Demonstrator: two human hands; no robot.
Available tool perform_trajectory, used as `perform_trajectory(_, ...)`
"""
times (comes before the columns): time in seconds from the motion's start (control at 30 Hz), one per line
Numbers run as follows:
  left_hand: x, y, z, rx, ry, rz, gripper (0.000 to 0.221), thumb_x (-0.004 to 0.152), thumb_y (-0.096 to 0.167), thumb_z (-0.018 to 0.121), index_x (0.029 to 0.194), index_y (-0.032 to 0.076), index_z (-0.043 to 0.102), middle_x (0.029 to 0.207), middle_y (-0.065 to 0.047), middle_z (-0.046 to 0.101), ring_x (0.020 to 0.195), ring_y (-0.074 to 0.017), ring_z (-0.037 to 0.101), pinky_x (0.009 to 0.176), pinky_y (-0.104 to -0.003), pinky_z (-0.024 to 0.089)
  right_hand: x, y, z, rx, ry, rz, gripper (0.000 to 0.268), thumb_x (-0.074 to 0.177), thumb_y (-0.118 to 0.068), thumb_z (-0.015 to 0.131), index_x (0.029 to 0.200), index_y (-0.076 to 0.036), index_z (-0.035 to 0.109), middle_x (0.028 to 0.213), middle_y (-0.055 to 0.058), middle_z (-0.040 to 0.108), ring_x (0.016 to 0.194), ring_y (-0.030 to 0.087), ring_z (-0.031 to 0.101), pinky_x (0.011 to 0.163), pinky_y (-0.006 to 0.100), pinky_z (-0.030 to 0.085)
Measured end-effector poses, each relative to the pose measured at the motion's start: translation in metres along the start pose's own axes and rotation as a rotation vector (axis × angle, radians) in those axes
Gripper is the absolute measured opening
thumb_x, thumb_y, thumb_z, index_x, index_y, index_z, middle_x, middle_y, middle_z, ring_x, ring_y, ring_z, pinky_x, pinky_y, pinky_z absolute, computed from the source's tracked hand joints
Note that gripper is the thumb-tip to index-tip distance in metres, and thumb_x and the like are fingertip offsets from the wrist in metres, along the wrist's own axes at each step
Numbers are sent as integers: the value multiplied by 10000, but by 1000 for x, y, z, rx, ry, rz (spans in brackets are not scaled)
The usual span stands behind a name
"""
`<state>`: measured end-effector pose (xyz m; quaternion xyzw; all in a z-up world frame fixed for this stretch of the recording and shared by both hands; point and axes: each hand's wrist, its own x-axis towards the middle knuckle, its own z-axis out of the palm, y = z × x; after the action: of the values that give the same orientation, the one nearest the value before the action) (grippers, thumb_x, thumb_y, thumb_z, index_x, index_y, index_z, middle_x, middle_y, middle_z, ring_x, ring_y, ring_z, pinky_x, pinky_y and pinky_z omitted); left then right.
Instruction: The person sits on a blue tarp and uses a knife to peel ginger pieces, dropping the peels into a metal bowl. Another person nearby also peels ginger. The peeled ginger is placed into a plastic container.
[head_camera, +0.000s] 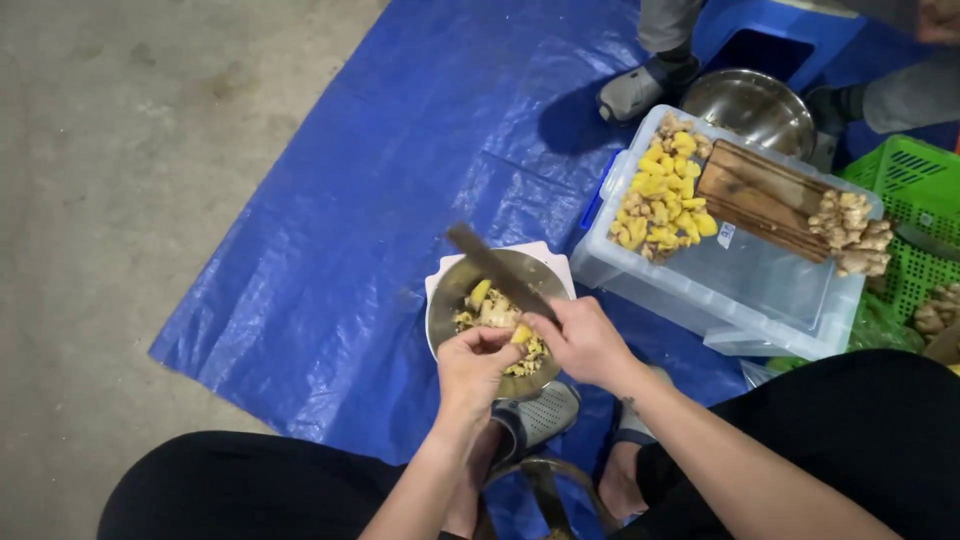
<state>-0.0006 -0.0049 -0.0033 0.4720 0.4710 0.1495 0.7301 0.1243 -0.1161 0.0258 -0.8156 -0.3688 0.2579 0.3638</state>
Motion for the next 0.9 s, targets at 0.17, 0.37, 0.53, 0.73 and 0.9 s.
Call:
perform_trajectory(0.17,-8,25,-1,35,16,83,285,593,-30,871,869,36,844,684,-81,734,619,-80,615,581,-241,550,-3,-19,-11,297,-1,215,423,984,-267,611,599,-94,632,397,22,575,410,170,551,485,287,459)
perform_trajectory(0.37,-7,27,0,44,12,111,302,585,-15,904,876,8,825,725,-98,756,654,-86,641,609,-250,579,-12,-46,-20,214,-28,208,524,991,-252,585,494,-89,620,359,63,583,394,195,561,494,292,463)
perform_trajectory(0.53,-11,20,1,-36,-26,101,298,635,-83,873,921,-21,818,958,-163,806,769,-125,692,687,-265,597,-5,-38,-19,149,-5,135,471,974,-266,613,560,-41,594,403,117,592,450,207,560,510,329,466)
perform_trajectory(0.73,-10,14,2,-93,-31,91,256,694,-107,849,942,-68,797,1047,-183,780,859,-149,688,741,-275,605,-19,-65,-28,88,-56,72,361,972,-270,616,758,18,651,624,224,679,613,333,631,589,402,499)
perform_trajectory(0.9,-6,9,3,-155,-36,79,305,628,-115,902,908,-87,785,989,-188,775,811,-159,689,708,-287,606,-20,-62,-28,43,-86,-24,329,991,-246,563,1130,21,696,934,262,777,922,459,728,750,511,577)
